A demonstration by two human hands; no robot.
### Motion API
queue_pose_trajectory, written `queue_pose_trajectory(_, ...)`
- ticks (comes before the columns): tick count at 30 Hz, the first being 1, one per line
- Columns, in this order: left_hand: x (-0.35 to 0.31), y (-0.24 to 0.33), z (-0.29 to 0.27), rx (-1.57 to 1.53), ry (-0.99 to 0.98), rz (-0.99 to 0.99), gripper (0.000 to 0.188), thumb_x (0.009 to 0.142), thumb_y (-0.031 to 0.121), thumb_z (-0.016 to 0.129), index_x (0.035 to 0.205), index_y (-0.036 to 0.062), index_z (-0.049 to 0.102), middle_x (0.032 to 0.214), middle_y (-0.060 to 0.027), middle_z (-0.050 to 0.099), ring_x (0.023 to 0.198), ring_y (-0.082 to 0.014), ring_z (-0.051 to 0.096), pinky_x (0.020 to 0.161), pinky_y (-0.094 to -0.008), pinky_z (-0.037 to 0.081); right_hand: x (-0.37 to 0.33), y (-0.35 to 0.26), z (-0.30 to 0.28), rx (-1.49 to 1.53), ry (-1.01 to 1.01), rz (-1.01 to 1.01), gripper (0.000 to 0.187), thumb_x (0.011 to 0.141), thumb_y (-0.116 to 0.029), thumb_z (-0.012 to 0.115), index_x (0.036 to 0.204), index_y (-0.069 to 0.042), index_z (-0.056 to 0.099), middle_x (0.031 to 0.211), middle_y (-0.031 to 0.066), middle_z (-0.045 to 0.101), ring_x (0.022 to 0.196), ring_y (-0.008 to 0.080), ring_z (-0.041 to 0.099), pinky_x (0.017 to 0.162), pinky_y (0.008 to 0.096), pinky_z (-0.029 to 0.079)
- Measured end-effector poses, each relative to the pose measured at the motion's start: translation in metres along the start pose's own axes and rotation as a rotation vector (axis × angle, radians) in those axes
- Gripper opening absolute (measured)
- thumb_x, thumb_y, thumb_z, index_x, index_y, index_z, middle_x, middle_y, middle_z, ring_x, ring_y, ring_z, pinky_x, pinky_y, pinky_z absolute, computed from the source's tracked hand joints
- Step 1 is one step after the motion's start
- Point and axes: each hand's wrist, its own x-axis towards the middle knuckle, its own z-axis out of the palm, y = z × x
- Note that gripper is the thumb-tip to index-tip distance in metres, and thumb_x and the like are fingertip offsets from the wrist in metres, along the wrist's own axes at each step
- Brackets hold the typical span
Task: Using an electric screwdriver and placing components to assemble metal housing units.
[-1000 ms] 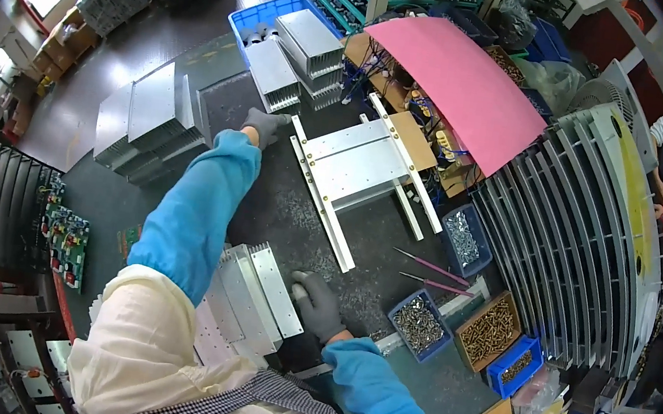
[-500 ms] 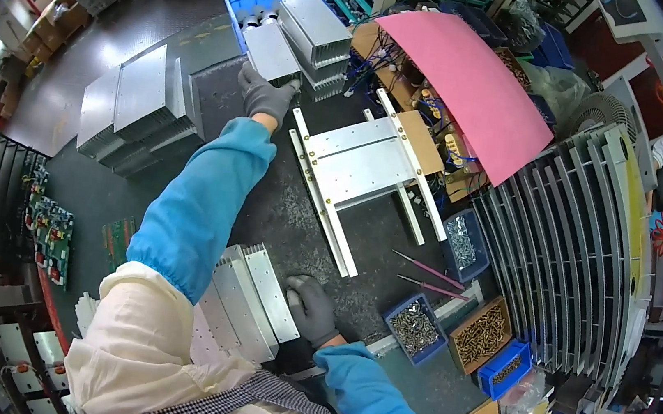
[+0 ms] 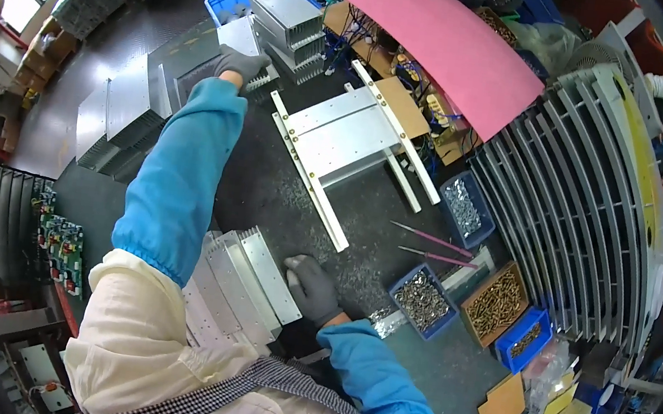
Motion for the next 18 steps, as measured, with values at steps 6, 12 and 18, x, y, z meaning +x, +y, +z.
queue_pose_trajectory(6,0.063,-0.168,-0.100,-0.434,0.029,0.080,0.047,0.080,0.031,0.074,0.108,-0.0049,0.064,0.103,-0.0169,0.069,0.089,-0.0282,0.069,0.078,-0.0395,0.057,0.004,-0.011,0.037,0.031,-0.048,-0.109,0.027,0.091,-0.013,0.065,0.117,-0.004,0.065,0.116,0.0190,0.066,0.110,0.0347,0.064,0.095,0.0403,0.051)
queue_pose_trajectory(12,-0.095,-0.127,-0.130,-1.160,-0.714,0.213,0.042,0.087,0.035,0.066,0.116,0.0058,0.060,0.105,-0.0113,0.068,0.093,-0.0283,0.067,0.087,-0.0461,0.054,0.011,0.010,-0.014,0.158,-0.101,0.206,0.039,0.093,-0.024,0.066,0.125,-0.004,0.061,0.121,0.0165,0.063,0.112,0.0311,0.062,0.098,0.0366,0.048)
queue_pose_trajectory(18,-0.250,-0.155,-0.224,-1.686,-0.957,0.001,0.063,0.086,0.037,0.062,0.138,0.0034,0.049,0.133,-0.0140,0.057,0.120,-0.0303,0.056,0.104,-0.0472,0.044,-0.011,-0.044,-0.012,-0.017,-0.367,0.203,0.080,0.090,-0.052,0.062,0.148,-0.003,0.035,0.148,0.0214,0.042,0.135,0.0368,0.044,0.113,0.0442,0.034)
